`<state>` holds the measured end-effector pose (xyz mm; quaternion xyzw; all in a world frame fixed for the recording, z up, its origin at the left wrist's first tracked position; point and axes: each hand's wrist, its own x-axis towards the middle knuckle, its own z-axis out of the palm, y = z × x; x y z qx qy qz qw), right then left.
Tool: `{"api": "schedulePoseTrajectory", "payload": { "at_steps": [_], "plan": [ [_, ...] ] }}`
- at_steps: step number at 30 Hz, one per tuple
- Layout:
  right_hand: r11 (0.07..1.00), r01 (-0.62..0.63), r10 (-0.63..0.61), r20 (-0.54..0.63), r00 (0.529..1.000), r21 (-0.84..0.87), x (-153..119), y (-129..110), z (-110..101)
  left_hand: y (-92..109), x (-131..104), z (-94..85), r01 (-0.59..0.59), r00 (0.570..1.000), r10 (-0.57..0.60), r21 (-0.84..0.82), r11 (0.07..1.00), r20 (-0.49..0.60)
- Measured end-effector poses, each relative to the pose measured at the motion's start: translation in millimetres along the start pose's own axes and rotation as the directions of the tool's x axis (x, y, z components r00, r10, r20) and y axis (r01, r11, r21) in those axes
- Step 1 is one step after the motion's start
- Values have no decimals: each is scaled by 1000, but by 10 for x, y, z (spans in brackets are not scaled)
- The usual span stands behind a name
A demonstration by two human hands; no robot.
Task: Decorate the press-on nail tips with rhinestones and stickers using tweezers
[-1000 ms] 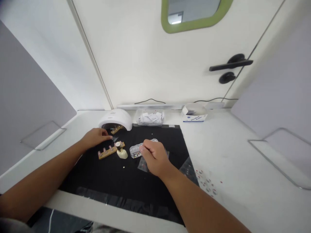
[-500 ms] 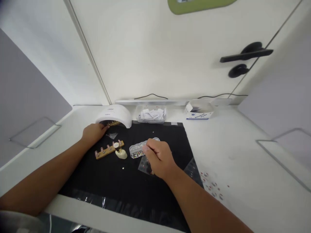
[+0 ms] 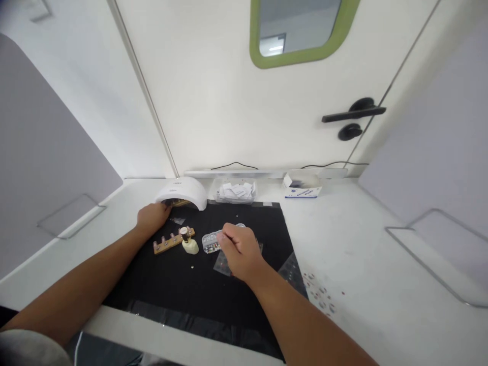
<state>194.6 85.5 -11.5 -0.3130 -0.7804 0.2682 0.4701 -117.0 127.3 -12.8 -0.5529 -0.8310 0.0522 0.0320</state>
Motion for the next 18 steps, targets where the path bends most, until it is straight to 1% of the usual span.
{"api": "schedulePoseTrajectory", "payload": {
  "at_steps": [5, 11, 15, 18],
  "plan": [
    [1000, 2, -2, -4, 1000, -6, 1, -24, 1, 6, -2, -12, -25, 1000, 25, -15, 1000, -16],
    [1000, 5, -6, 32, 999, 10, -5, -35, 8, -104, -30, -11, -114, 993, 113, -35, 993, -13],
    [1000, 4, -5, 50, 999, 27, -12, -23, 22, -196, -97, 21, -233, 972, 233, -56, 971, -20],
    [999, 2, -4, 57, 998, 32, -8, -14, 24, -266, -152, 46, -368, 930, 365, -86, 926, -44]
  ]
}}
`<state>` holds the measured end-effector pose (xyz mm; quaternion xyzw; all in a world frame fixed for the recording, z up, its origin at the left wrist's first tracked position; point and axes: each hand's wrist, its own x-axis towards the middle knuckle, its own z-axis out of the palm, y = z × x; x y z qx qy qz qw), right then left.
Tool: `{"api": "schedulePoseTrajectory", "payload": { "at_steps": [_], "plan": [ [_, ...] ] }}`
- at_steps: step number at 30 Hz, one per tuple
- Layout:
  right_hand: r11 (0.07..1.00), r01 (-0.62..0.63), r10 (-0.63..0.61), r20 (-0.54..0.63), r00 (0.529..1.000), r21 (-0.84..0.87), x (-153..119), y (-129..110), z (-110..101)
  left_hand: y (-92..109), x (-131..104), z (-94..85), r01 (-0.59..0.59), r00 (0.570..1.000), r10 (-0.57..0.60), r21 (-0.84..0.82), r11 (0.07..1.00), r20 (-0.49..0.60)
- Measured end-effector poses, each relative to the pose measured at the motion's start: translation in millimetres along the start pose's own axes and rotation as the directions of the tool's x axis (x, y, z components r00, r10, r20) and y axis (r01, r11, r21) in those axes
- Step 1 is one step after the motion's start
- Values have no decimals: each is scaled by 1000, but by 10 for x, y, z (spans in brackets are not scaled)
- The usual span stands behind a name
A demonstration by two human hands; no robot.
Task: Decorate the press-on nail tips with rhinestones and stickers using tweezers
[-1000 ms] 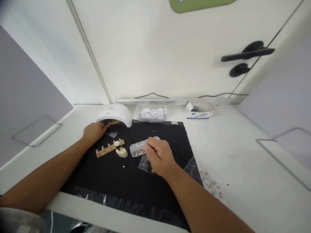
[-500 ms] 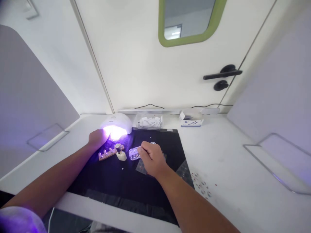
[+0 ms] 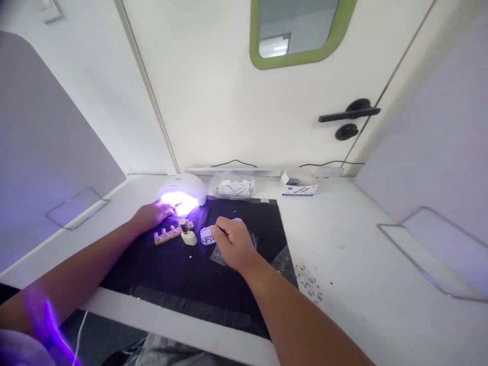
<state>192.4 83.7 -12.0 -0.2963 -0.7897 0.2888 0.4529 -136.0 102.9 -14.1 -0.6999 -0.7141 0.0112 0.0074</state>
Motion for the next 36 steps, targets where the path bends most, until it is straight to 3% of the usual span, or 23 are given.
{"api": "schedulePoseTrajectory", "payload": {
  "at_steps": [5, 11, 22, 36],
  "plan": [
    [1000, -24, 24, -3, 1000, -17, 5, 17, -6, -101, -66, 22, -158, 987, 157, -38, 987, -28],
    [998, -60, 60, 0, 998, -31, 6, 27, -12, -47, -3, 55, -215, 974, 214, -10, 977, -78],
    [997, -78, 78, 26, 997, -2, 20, 35, -28, 40, 27, 133, -190, 973, 198, 72, 979, -122],
    [997, -79, 79, 2, 997, -3, 33, 49, 42, 65, 49, 214, -138, 966, 146, 52, 989, -212]
  ]
}}
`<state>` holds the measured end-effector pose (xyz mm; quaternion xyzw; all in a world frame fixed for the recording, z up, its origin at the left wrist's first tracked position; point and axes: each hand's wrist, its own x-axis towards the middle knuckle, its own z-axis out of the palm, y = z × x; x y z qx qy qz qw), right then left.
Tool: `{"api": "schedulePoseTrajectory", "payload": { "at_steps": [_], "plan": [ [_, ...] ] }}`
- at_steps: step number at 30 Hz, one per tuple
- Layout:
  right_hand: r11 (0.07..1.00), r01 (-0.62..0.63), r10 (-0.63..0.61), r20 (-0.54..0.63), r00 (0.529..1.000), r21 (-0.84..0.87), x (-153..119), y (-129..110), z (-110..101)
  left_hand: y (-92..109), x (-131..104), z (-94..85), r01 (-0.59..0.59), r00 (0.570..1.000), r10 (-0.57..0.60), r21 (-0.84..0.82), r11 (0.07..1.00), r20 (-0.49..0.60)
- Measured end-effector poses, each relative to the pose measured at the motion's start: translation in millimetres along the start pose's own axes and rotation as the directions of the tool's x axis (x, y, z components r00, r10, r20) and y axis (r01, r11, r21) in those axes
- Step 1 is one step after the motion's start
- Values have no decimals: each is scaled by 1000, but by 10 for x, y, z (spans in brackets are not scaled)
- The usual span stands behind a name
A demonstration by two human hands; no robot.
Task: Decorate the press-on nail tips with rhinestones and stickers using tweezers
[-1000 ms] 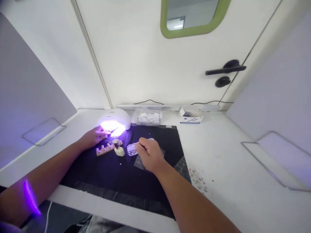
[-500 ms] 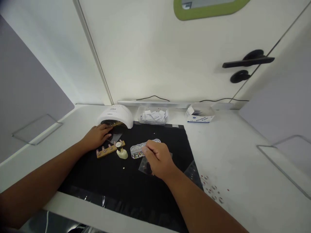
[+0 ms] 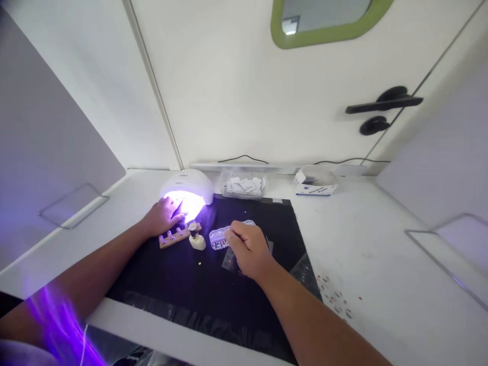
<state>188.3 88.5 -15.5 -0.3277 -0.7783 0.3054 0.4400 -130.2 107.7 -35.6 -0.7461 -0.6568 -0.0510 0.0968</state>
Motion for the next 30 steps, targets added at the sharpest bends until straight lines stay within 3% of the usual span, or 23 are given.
{"api": "schedulePoseTrajectory", "payload": {
  "at_steps": [9, 12, 16, 19, 23, 26, 30],
  "plan": [
    [999, -31, 31, -34, 999, 28, 33, 51, -16, -107, -28, 13, -50, 997, 45, -86, 995, -58],
    [999, -17, 18, -39, 999, 38, 47, 73, -12, -156, -96, -60, -32, 985, 13, -109, 994, -175],
    [999, 19, -18, -21, 1000, 40, 38, 89, 12, -237, -197, -191, 7, 936, -55, -135, 991, -349],
    [999, 45, -45, -8, 999, 31, 17, 105, 29, -282, -189, -307, -6, 912, -59, -156, 988, -407],
    [998, 59, -59, 6, 998, 32, 1, 122, 32, -284, 23, -521, -56, 918, -14, -164, 985, -396],
    [997, 61, -61, 7, 998, 43, 1, 117, 18, -255, 318, -669, -101, 949, 53, -141, 985, -311],
    [995, 82, -82, -3, 997, 53, 9, 105, -5, -225, 712, -714, -124, 971, 100, -100, 987, -217]
  ]
}}
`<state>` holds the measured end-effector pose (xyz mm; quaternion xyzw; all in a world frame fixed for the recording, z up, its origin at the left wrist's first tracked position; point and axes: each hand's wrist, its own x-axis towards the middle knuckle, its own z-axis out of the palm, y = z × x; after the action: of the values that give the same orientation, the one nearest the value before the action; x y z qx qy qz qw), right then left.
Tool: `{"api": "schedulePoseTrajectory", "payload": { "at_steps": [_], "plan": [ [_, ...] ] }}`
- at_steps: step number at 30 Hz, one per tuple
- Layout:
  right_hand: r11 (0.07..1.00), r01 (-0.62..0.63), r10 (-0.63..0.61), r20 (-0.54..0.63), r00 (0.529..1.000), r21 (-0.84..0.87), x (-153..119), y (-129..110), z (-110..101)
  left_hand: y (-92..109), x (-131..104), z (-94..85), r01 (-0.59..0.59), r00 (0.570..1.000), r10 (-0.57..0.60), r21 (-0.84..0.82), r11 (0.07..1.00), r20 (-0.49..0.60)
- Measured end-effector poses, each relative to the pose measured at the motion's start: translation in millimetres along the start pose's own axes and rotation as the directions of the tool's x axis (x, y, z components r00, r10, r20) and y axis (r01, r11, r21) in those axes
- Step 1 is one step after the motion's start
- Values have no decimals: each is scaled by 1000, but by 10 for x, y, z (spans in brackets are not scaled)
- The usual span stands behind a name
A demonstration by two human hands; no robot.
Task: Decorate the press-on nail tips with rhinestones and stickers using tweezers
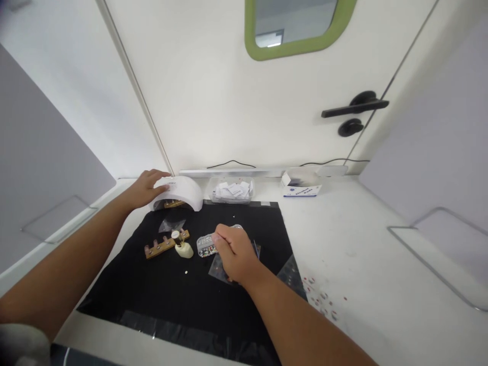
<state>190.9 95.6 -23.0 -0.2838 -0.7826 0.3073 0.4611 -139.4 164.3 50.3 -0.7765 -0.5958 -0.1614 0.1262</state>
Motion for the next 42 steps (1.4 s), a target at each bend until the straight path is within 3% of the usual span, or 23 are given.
{"api": "schedulePoseTrajectory", "payload": {
  "at_steps": [4, 11, 21, 34, 42],
  "plan": [
    [1000, 21, -21, -7, 1000, -3, 1, 9, -4, -23, 140, 178, -37, 997, 37, -4, 999, 63],
    [1000, 3, -3, 0, 1000, 7, -19, 39, -24, -90, 31, 406, -46, 996, 49, -47, 998, 71],
    [993, 115, -114, 40, 993, -18, -11, -15, -19, -111, 9, 343, -157, 983, 157, -6, 988, 93],
    [999, 18, -17, 41, 999, -35, -3, -33, -17, 0, 52, 257, -145, 978, 133, 65, 987, 163],
    [996, 42, -38, 61, 997, -80, -6, -31, 4, -127, 68, 356, -237, 966, 233, 28, 971, 114]
  ]
}}
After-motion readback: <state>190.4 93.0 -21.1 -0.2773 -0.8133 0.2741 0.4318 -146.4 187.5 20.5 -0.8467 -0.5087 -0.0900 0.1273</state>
